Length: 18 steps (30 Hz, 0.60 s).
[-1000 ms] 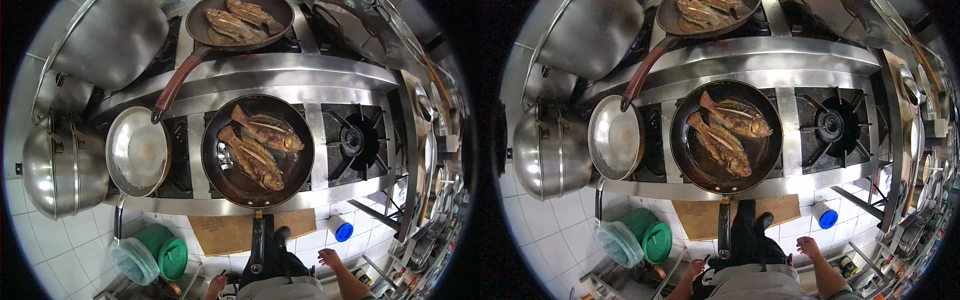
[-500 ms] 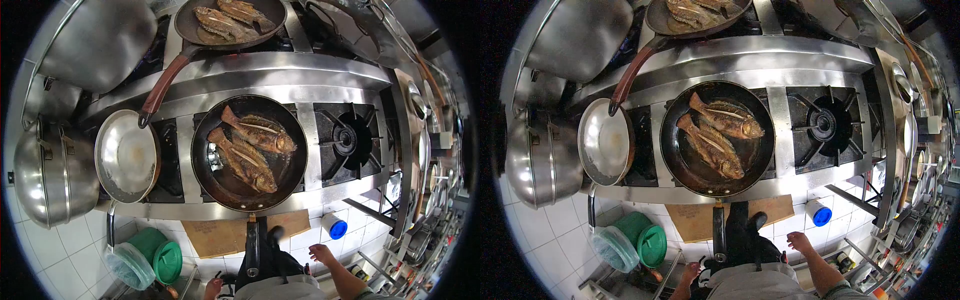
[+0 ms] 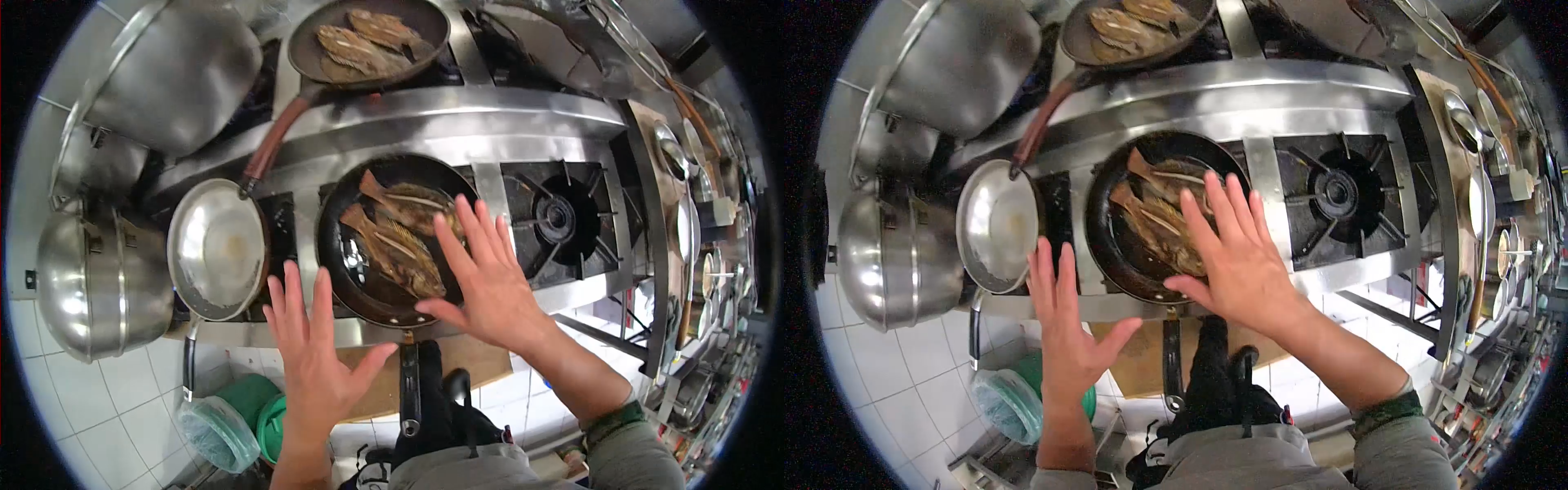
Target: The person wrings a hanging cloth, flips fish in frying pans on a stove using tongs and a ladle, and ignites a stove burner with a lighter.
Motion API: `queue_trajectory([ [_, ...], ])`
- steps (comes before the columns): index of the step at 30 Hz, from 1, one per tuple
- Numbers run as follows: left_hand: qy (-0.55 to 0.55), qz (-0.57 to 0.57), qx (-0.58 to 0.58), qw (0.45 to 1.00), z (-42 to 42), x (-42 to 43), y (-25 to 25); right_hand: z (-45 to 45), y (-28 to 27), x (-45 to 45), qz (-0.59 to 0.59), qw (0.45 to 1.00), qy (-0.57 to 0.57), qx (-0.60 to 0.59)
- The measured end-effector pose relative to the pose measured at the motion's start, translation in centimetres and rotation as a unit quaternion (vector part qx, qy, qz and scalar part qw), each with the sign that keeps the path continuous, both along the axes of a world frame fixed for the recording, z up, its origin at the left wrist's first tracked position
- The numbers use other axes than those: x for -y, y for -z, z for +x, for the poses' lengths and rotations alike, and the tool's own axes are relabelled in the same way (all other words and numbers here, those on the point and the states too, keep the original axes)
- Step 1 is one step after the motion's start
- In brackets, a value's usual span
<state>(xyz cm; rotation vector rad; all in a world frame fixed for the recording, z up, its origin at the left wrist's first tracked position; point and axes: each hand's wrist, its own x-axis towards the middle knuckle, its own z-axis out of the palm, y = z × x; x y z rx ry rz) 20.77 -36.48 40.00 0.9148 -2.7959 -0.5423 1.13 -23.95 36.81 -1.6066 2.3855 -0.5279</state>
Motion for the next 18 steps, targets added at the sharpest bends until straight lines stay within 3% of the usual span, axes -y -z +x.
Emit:
queue_trajectory([
  [4,-0.018,0.022,-0.028,0.999,-1.2,0.3,0.4,-0.6,0.0,-0.5,0.007,1.0,0.019,-0.012],
  [7,-0.036,-0.03,-0.036,0.998,-1.5,2.0,1.8,-0.5,0.4,0.0,-0.003,1.0,0.001,-0.001],
  [10,0.023,0.011,-0.039,0.999,-2.5,1.4,0.7,-1.7,-0.5,1.0,-0.026,0.999,0.013,-0.021],
  [14,-0.052,-0.048,-0.096,0.993,-2.6,5.1,2.3,-2.5,-0.8,0.9,-0.009,0.999,-0.002,-0.048],
  [18,0.027,0.018,-0.031,0.999,-4.0,2.0,1.7,-3.8,-0.4,2.2,-0.006,0.998,0.016,-0.058],
])
